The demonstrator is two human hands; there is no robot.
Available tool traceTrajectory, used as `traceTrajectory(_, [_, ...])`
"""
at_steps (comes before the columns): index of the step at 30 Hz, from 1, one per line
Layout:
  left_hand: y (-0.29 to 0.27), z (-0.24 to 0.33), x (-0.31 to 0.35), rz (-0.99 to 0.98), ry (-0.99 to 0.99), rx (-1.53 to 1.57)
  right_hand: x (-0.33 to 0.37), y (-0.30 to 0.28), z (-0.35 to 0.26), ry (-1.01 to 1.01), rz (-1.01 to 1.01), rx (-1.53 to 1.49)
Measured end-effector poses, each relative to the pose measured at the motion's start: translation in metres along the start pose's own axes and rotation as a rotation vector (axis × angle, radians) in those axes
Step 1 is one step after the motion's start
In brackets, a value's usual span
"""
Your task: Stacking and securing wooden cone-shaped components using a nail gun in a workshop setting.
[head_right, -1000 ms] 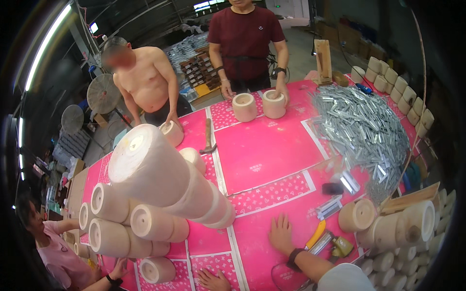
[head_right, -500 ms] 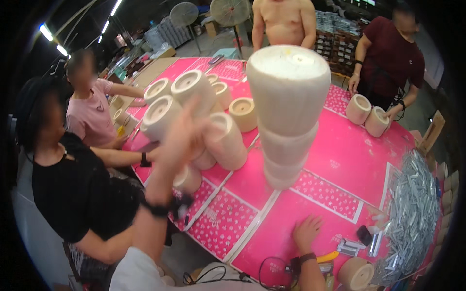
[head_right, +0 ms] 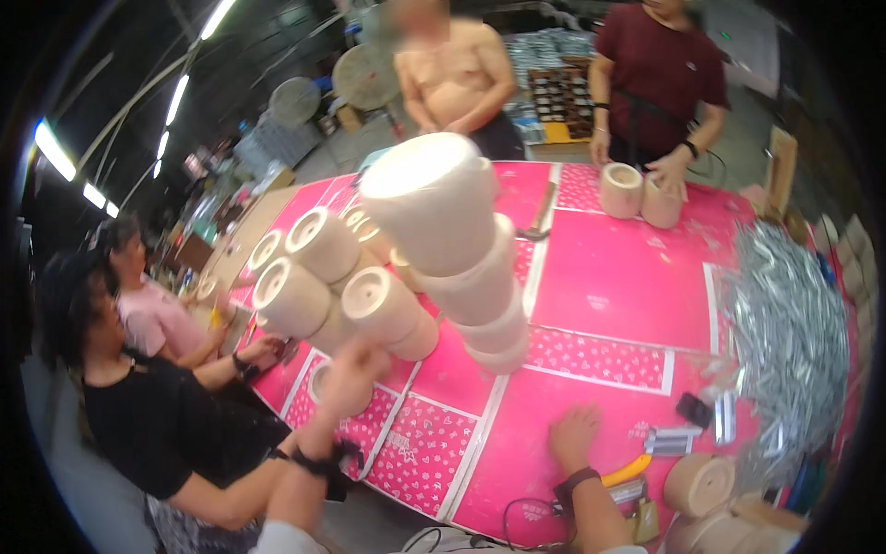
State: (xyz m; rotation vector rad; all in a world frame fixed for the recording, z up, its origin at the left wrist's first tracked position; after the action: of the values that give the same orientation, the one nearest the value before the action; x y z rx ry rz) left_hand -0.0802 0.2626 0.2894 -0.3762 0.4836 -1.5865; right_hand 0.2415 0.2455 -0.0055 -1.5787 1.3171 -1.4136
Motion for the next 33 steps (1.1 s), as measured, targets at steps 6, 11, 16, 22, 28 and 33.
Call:
traceTrajectory(6, [0.096, -0.187, 0.158, -0.295, -0.506, -0.437, -0.001, -0.012, -0.014, -0.073, 0.088, 0.002])
traceTrajectory(11, [0.112, -0.225, 0.19, 0.005, -0.308, -0.691, -0.006, -0.007, -0.017, -0.035, 0.037, 0.015])
traceTrajectory(16, [0.136, -0.256, 0.205, 0.038, -0.431, -0.791, -0.006, -0.007, -0.02, -0.03, 0.028, 0.013])
traceTrajectory(22, [0.142, -0.256, 0.208, 0.08, -0.471, -0.79, -0.003, -0.01, -0.021, -0.039, 0.033, 0.011])
traceTrajectory(28, [0.143, -0.255, 0.208, 0.092, -0.502, -0.775, -0.001, -0.014, -0.023, -0.048, 0.037, -0.015])
traceTrajectory(33, [0.143, -0.253, 0.207, 0.107, -0.517, -0.779, 0.001, -0.015, -0.023, -0.069, 0.056, 0.006])
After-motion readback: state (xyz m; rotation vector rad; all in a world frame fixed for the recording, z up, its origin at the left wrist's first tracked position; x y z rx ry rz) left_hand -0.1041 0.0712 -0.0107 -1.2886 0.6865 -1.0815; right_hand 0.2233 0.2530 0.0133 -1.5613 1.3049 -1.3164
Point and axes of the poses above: each hand's wrist, its own x-axis away from the middle knuckle, its own y-axis out of the palm, z = x × y, the point moved 4 cm from there along -x, towards the middle knuckle, and after that the axes turned 10 degrees about -z, right-handed, at the moved point
